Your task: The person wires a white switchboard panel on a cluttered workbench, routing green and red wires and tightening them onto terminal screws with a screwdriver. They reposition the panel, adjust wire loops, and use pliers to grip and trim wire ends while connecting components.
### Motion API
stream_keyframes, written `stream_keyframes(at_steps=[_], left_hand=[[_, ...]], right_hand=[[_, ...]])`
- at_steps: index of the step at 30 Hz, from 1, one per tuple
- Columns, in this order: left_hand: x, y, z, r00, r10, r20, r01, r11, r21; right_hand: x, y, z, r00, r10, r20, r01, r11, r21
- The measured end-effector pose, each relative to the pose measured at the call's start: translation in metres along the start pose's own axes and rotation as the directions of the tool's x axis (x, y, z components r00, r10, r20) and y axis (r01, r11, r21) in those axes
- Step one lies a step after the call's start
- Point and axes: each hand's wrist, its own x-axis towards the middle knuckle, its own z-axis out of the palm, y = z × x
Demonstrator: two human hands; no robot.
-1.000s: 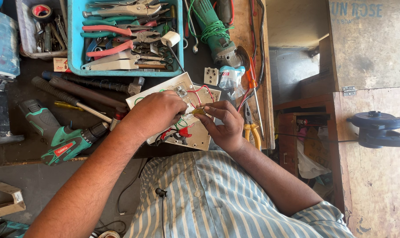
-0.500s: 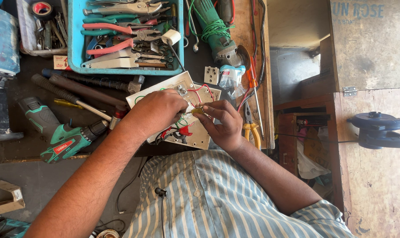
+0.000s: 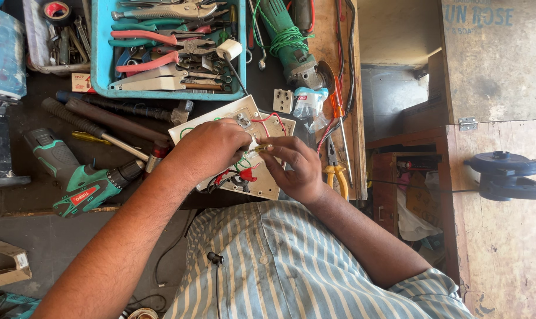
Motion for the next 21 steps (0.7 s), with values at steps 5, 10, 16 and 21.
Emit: stream_keyframes(at_steps=[5,10,16,21], left_hand=[[0.000,0.003,-0.002,1.000,-0.017,-0.007,0.017,1.000,-0.017],[0.000,0.003,-0.006,0.999,-0.020,0.045,0.020,1.000,-0.002],[0.001,0.005,0.003,1.000,-0.017,-0.009,0.017,1.000,-0.023],[0.000,0.002,0.012,0.998,0.022,-0.065,-0.023,1.000,-0.018]], right_hand=[[0.001,-0.004,-0.002,0.997,0.067,0.035,-0.071,0.988,0.135],[0.005,0.002,0.002,0.987,0.134,-0.085,-0.128,0.989,0.070],[0.009,0.005,-0.010,0.988,0.150,0.025,-0.151,0.962,0.226],[0.007,0.008,-0.008,0.981,0.192,-0.030,-0.181,0.957,0.225]])
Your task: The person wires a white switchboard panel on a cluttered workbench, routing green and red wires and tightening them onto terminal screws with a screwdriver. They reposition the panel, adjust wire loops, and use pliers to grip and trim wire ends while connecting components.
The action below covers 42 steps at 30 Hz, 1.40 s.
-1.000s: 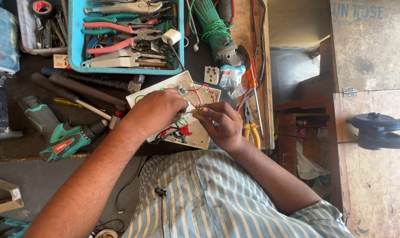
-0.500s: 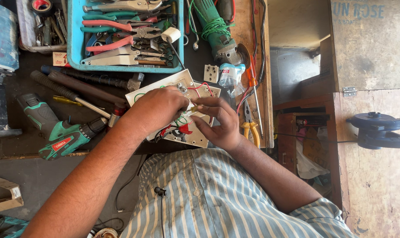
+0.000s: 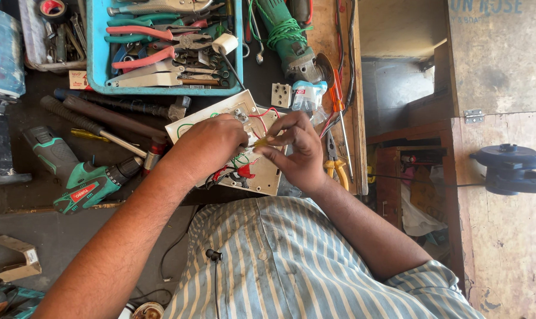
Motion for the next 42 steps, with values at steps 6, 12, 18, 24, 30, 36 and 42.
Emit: stream_keyframes(at_steps=[6,12,18,24,30,36,42], left_hand=[[0.001,0.005,0.005,1.000,0.028,0.000,-0.028,0.994,0.103],[-0.006,0.016,0.008,0.994,-0.084,-0.071,0.089,0.993,0.083],[-0.002,0.019,0.014,0.990,-0.064,-0.124,0.079,0.990,0.117],[-0.001,0.019,0.019,0.986,-0.095,-0.134,0.106,0.991,0.085],[-0.003,0.017,0.012,0.988,-0.094,-0.124,0.091,0.995,-0.034],[0.004,0.024,0.014,0.980,-0.039,-0.197,0.065,0.990,0.125],[0.013,0.033,0.016,0.991,-0.074,-0.109,0.098,0.968,0.232]], right_hand=[[-0.003,0.004,-0.006,0.984,0.111,0.142,-0.132,0.980,0.149],[-0.005,0.008,-0.003,0.998,0.055,0.040,-0.059,0.991,0.117],[-0.002,0.003,-0.009,0.983,0.130,0.127,-0.147,0.979,0.138],[-0.005,0.002,-0.006,0.985,0.110,0.136,-0.123,0.988,0.093],[-0.001,0.009,-0.018,0.977,0.201,-0.067,-0.170,0.932,0.320],[0.020,0.015,-0.064,0.740,0.651,-0.172,-0.178,0.436,0.882],[-0.004,0.029,-0.093,0.689,0.724,0.021,-0.374,0.331,0.867]])
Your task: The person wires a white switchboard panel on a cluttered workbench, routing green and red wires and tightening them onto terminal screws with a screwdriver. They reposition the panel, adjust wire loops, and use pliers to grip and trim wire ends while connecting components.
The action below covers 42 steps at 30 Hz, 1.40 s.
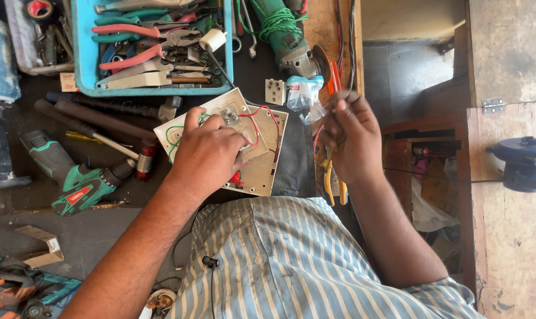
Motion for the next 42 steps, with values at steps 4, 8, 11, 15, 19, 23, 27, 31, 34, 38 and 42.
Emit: stream_keyframes(at_steps=[4,8,11,15,19,23,27,31,34,38,42], left_hand=[[0.010,0.000,-0.006,1.000,0.012,0.026,-0.011,1.000,-0.023],[0.020,0.003,-0.006,0.998,0.004,0.055,-0.003,1.000,-0.014],[0.025,0.005,-0.002,0.996,0.031,0.083,-0.038,0.995,0.091],[0.026,0.007,0.005,0.991,0.071,0.116,-0.097,0.968,0.230],[0.021,0.008,0.009,0.992,0.130,-0.001,-0.127,0.971,0.201],[0.016,0.005,0.009,0.991,0.134,-0.028,-0.124,0.967,0.220],[0.009,-0.001,0.004,0.995,0.098,0.009,-0.098,0.984,0.151],[0.008,-0.003,0.004,0.994,0.092,-0.050,-0.088,0.993,0.082],[0.010,-0.002,0.007,0.991,0.106,-0.084,-0.098,0.991,0.094],[0.010,-0.001,0.011,0.992,0.114,-0.057,-0.105,0.985,0.133],[0.009,-0.002,0.012,0.991,0.120,-0.065,-0.102,0.969,0.226]], right_hand=[[-0.013,0.008,-0.018,0.991,0.133,-0.029,-0.135,0.928,-0.347],[-0.025,0.017,-0.016,0.962,0.047,0.270,0.186,0.614,-0.767],[-0.031,0.018,-0.007,0.957,0.024,0.290,0.260,0.376,-0.890],[-0.030,0.029,0.011,0.941,-0.033,0.337,0.338,0.149,-0.929],[-0.017,0.051,0.026,0.889,-0.091,0.449,0.451,0.007,-0.892],[-0.008,0.067,0.032,0.881,-0.128,0.455,0.458,-0.009,-0.889],[-0.004,0.072,0.034,0.887,-0.089,0.453,0.456,0.013,-0.890],[-0.002,0.072,0.035,0.894,-0.054,0.445,0.447,0.037,-0.894],[0.000,0.072,0.034,0.890,-0.028,0.454,0.455,0.034,-0.890],[0.003,0.073,0.032,0.908,-0.061,0.414,0.418,0.076,-0.905],[0.004,0.072,0.031,0.867,-0.041,0.497,0.498,0.008,-0.867]])
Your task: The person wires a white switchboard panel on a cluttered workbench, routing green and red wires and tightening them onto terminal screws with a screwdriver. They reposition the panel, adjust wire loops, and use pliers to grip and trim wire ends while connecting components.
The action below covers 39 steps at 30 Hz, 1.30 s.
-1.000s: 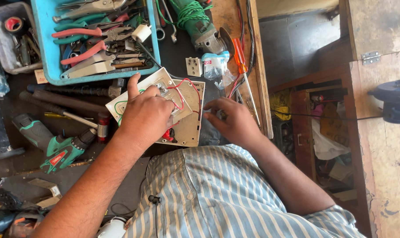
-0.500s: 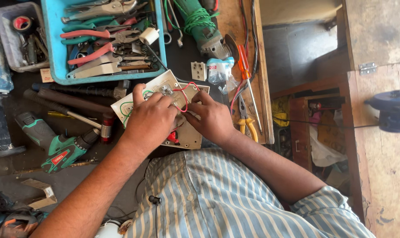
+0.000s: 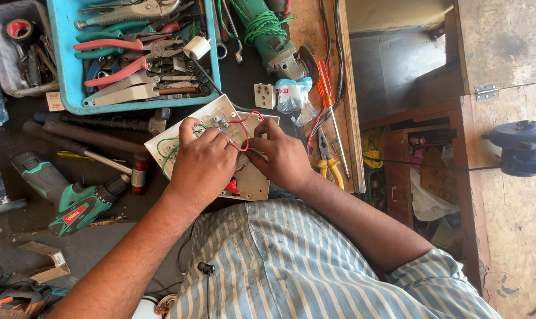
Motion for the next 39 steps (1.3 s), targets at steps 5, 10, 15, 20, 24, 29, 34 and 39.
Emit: stream_keyframes(at_steps=[5,10,15,20,24,29,34,39], left_hand=[[-0.002,0.001,-0.001,1.000,0.012,-0.014,-0.012,1.000,0.020],[-0.005,-0.002,-0.007,0.999,-0.037,0.010,0.037,0.996,-0.086],[-0.016,-0.014,-0.017,0.988,-0.129,0.084,0.149,0.941,-0.304],[-0.017,-0.020,-0.015,0.983,-0.150,0.109,0.176,0.942,-0.285],[-0.013,-0.021,-0.009,0.990,-0.100,0.098,0.123,0.958,-0.258],[-0.013,-0.018,-0.003,0.992,-0.118,0.031,0.122,0.943,-0.310],[-0.013,-0.016,0.001,0.992,-0.124,0.028,0.127,0.942,-0.310],[-0.012,-0.009,0.003,0.990,-0.139,0.038,0.144,0.949,-0.281]], right_hand=[[0.002,-0.003,-0.005,0.996,-0.075,0.045,0.077,0.996,-0.046],[0.002,-0.011,-0.019,0.996,0.072,0.052,-0.075,0.996,0.057],[-0.005,-0.019,-0.037,0.942,0.285,0.178,-0.323,0.916,0.240],[-0.014,-0.023,-0.045,0.877,0.339,0.341,-0.441,0.849,0.291],[-0.015,-0.021,-0.041,0.856,0.361,0.371,-0.467,0.848,0.252],[-0.014,-0.025,-0.019,0.935,0.272,0.230,-0.320,0.924,0.209],[-0.013,-0.024,-0.002,0.982,0.186,0.038,-0.187,0.982,0.020],[-0.015,-0.019,0.001,0.990,0.136,0.027,-0.135,0.990,-0.042]])
